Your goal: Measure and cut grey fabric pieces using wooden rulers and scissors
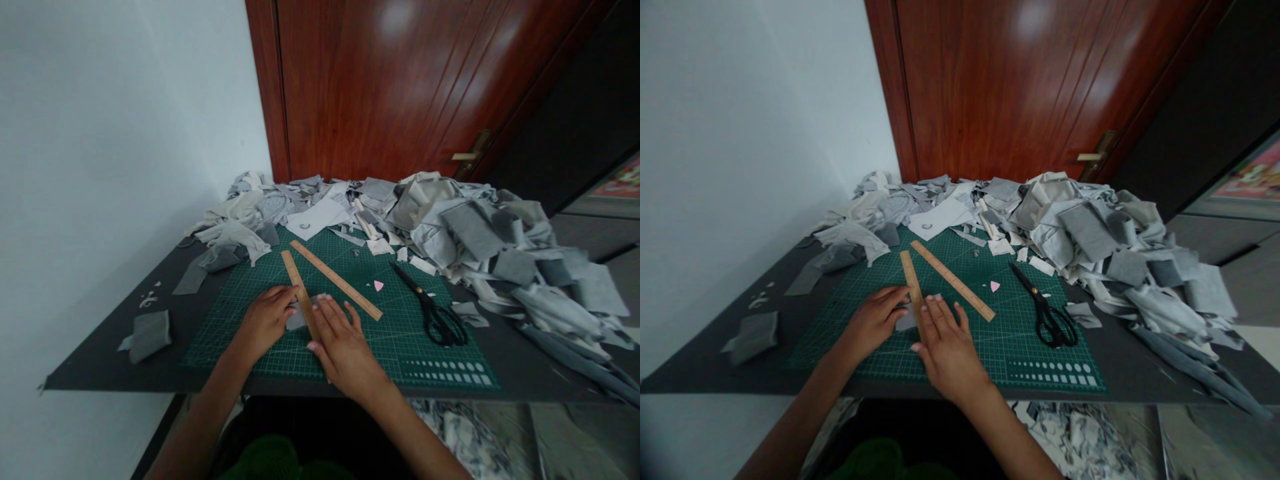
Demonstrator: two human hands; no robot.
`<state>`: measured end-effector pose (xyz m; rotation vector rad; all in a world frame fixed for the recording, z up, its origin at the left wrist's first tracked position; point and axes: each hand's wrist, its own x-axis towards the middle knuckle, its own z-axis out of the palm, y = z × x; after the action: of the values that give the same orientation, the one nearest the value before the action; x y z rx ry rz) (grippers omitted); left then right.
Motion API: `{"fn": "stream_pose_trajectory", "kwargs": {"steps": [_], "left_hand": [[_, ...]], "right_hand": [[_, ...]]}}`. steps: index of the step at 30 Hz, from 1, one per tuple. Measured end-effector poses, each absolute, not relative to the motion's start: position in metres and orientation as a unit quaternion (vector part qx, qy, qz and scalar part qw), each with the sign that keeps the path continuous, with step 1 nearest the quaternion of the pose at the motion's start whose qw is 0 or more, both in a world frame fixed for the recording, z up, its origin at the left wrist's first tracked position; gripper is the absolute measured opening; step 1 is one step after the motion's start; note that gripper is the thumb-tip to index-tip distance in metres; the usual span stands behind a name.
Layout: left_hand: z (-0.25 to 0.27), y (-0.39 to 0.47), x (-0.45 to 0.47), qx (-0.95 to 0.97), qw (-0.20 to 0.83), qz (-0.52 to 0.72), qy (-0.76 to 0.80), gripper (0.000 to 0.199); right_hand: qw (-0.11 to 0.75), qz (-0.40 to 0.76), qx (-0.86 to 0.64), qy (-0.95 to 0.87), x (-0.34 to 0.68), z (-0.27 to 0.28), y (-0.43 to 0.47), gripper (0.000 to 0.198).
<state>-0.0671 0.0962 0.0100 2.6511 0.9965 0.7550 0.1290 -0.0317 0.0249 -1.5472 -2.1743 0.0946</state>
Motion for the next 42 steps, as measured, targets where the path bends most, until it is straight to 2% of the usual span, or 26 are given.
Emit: {"fn": "stream_pose_trajectory", "kwargs": {"steps": [2, 6, 8, 11, 15, 21, 25, 31, 35, 39, 42], "left_hand": [[0.01, 0.096, -0.067, 0.894, 0.067, 0.265, 0.354, 0.041], [0.014, 0.087, -0.064, 0.887, 0.026, 0.308, 0.343, 0.04], [0.017, 0.076, -0.058, 0.901, 0.039, 0.305, 0.306, 0.041], [0.019, 0.053, -0.041, 0.94, 0.093, 0.235, 0.228, 0.05], [0.013, 0.037, -0.025, 0.942, 0.117, 0.191, 0.249, 0.058], [0.008, 0.048, -0.029, 0.941, 0.145, 0.19, 0.24, 0.044], [0.008, 0.052, -0.03, 0.923, 0.187, 0.244, 0.23, 0.018], [0.008, 0.058, -0.035, 0.906, 0.224, 0.27, 0.236, 0.008], [0.014, 0.062, -0.044, 0.91, 0.252, 0.252, 0.212, 0.01], [0.017, 0.061, -0.049, 0.919, 0.23, 0.231, 0.224, 0.011], [0.018, 0.059, -0.048, 0.931, 0.194, 0.207, 0.231, 0.026]], "right_hand": [[0.2, 0.065, -0.554, -0.805, 0.135, 0.024, -0.03, 0.056], [0.169, 0.09, -0.603, -0.774, 0.138, 0.026, -0.031, 0.051], [0.164, 0.088, -0.622, -0.76, 0.137, 0.028, -0.033, 0.049], [0.166, 0.099, -0.629, -0.753, 0.139, 0.031, -0.034, 0.046], [0.187, 0.114, -0.612, -0.76, 0.151, 0.035, -0.03, 0.043], [0.168, 0.014, -0.651, -0.74, 0.171, 0.029, -0.023, 0.036], [0.137, 0.01, -0.685, -0.715, 0.17, 0.026, -0.022, 0.036], [0.139, 0.02, -0.712, -0.688, 0.161, 0.027, -0.023, 0.031], [0.118, 0.014, -0.735, -0.667, 0.157, 0.03, -0.026, 0.03], [0.111, -0.008, -0.748, -0.654, 0.161, 0.033, -0.028, 0.03], [0.103, -0.046, -0.779, -0.617, 0.169, 0.033, -0.029, 0.04]]}}
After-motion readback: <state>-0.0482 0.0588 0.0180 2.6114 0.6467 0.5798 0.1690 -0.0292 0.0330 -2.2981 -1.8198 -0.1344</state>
